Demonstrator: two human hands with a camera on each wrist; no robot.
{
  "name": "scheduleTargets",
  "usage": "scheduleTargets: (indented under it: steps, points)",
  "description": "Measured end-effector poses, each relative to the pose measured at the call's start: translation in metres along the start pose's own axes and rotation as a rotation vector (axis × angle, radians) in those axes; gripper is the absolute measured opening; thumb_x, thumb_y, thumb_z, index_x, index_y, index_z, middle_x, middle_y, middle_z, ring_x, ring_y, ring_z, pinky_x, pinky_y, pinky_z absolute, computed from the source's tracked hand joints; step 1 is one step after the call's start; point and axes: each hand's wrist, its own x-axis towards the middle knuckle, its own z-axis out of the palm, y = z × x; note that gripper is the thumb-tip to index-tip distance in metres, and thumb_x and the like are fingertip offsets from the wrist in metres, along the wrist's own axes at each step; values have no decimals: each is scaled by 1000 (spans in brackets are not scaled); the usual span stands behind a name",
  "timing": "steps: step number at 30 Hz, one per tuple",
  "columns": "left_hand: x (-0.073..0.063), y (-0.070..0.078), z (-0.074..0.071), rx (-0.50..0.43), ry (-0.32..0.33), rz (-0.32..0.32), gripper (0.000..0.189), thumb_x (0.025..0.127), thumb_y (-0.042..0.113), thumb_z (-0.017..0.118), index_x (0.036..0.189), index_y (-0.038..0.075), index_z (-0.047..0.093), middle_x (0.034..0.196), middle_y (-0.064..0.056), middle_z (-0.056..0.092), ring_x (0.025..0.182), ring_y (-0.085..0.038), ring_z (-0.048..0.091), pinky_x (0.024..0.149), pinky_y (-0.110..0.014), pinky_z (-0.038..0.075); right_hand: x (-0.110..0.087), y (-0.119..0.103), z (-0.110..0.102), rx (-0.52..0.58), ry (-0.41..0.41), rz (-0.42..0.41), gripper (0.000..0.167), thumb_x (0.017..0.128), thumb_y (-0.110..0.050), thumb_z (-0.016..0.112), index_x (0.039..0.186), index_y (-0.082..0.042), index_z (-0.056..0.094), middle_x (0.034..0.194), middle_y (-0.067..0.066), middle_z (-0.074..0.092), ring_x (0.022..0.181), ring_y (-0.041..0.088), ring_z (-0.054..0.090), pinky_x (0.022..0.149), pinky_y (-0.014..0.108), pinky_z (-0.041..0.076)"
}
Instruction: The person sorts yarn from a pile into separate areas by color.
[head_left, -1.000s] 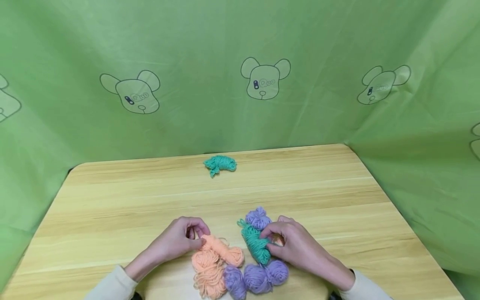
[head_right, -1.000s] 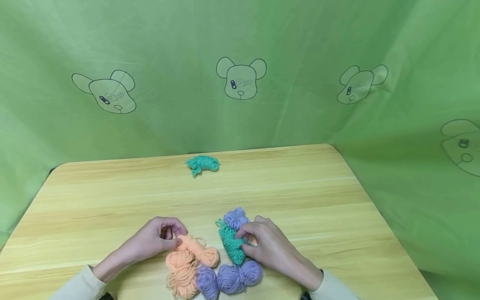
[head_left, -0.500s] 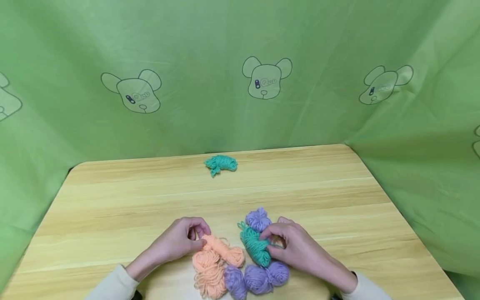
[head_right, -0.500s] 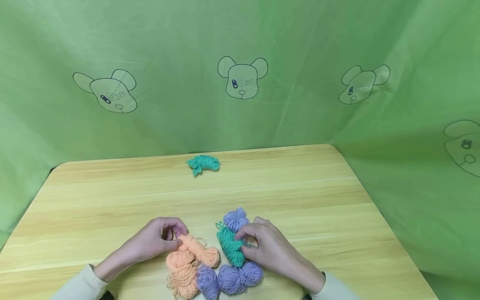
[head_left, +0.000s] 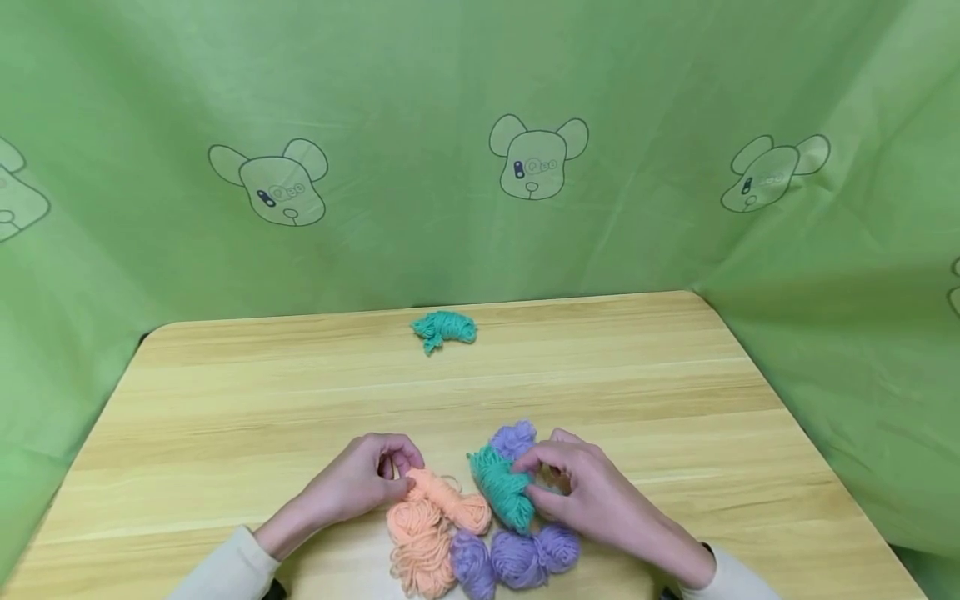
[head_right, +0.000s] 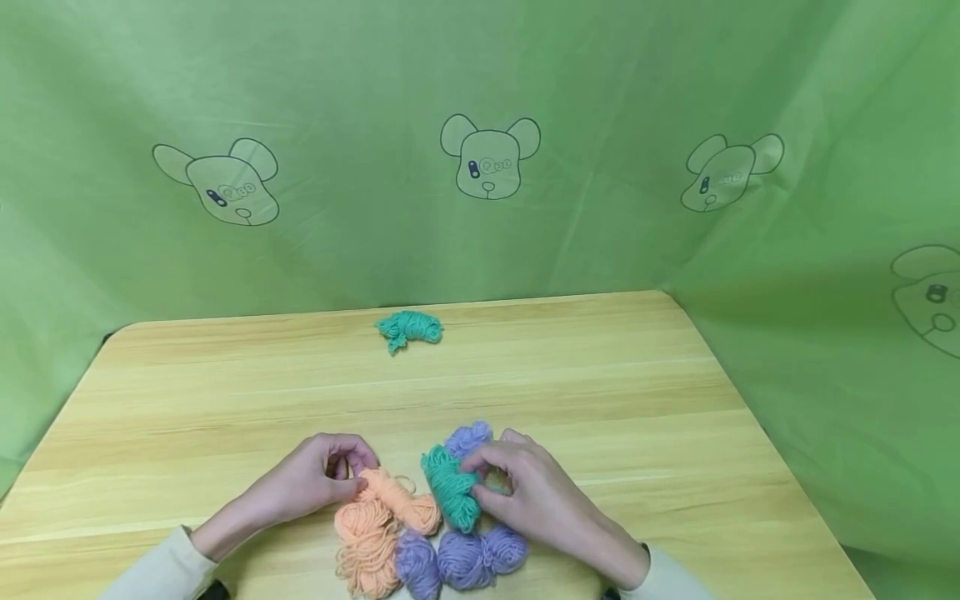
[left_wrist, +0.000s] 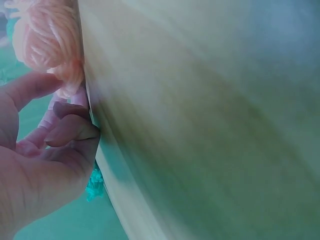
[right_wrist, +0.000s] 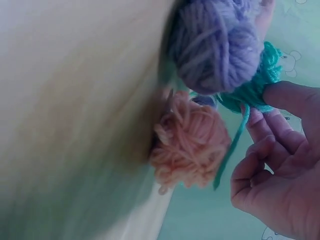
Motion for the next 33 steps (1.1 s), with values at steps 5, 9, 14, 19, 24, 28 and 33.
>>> scheduleTargets:
  steps: [5,9,14,19,24,28,33]
  points:
    - [1,0,0,3,3,3,21,88,-3,80,104,9,75,86,-1,61,71,-14,52,63,-24,45,3,-2,-2,5,50,-6,40,85,6,86,113,-22,79,95,-14,65,77,16,56,59,28,54]
    - [2,1,0,22,5,10,20,87,-3,80,102,10,75,85,0,61,71,-14,52,63,-24,45,7,-1,-3,-7,92,-21,41,84,6,86,113,-22,79,97,-15,69,78,16,55,58,29,52]
    - [3,0,0,40,6,8,20,87,-3,80,101,10,75,84,0,62,70,-13,52,62,-24,44,12,-1,-3,-19,112,-3,40,84,4,86,112,-23,78,101,-15,71,80,16,57,60,30,52]
    - [2,-1,1,29,3,7,20,87,-3,80,102,10,75,85,0,62,69,-13,52,62,-23,44,17,-3,-6,-39,128,32,37,86,3,87,112,-21,78,104,-16,71,85,16,61,68,32,55]
    - [3,-2,-1,54,9,14,19,88,-2,80,101,12,75,85,1,63,69,-12,52,62,-23,44,26,2,-9,-54,142,76,36,86,3,88,110,-21,79,98,-17,67,84,16,59,69,32,53]
    - [3,-3,0,68,15,21,19,88,-2,80,100,13,75,84,2,62,69,-12,52,62,-24,44,31,8,-12,-63,140,119,33,86,2,88,110,-19,79,97,-15,67,83,20,60,69,34,53]
    - [4,-2,0,79,13,20,19,88,-2,78,100,13,76,83,3,62,69,-11,52,63,-23,45,37,14,-16,-80,166,133,29,86,2,88,108,-15,79,97,-12,71,83,19,60,71,32,53]
